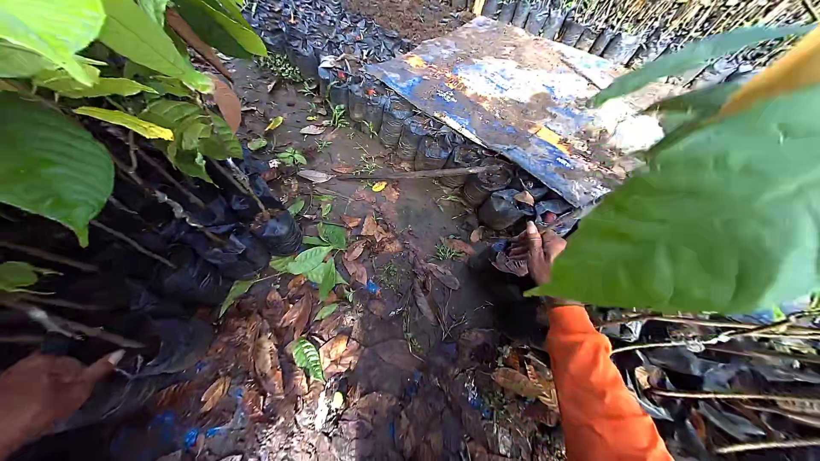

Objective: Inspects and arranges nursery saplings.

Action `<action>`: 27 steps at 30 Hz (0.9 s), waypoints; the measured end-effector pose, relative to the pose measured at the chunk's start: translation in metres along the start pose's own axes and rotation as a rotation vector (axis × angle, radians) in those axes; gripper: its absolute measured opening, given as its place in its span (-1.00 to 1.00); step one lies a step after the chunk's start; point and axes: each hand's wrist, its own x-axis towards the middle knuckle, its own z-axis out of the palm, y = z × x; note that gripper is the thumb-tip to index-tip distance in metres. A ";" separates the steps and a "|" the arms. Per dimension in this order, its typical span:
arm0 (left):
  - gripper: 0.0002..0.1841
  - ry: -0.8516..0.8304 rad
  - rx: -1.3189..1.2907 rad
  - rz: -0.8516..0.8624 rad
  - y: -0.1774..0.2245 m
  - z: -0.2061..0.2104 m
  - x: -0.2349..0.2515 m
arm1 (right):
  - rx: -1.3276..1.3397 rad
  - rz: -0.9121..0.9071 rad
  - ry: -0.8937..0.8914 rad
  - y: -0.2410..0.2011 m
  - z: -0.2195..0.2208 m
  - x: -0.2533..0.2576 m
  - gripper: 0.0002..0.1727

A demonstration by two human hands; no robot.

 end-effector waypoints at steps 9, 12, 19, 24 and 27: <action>-0.61 -0.111 -0.509 0.730 0.271 -0.045 -0.095 | 0.237 -0.807 -0.325 -0.043 0.061 -0.023 -0.56; -0.43 -0.137 -0.513 0.738 0.325 -0.028 -0.091 | 0.254 -0.788 -0.515 -0.058 0.102 -0.051 -0.56; -0.64 -0.186 -0.468 0.550 0.332 0.028 -0.065 | 0.158 -0.921 -0.650 -0.044 0.173 -0.058 -0.59; -0.63 -0.167 -0.390 0.580 0.317 0.038 -0.051 | -0.321 -0.875 -0.807 -0.042 0.161 -0.063 -0.33; -0.54 -0.217 -0.378 0.516 0.316 0.026 -0.055 | -0.480 -0.897 -0.824 -0.038 0.171 -0.070 -0.42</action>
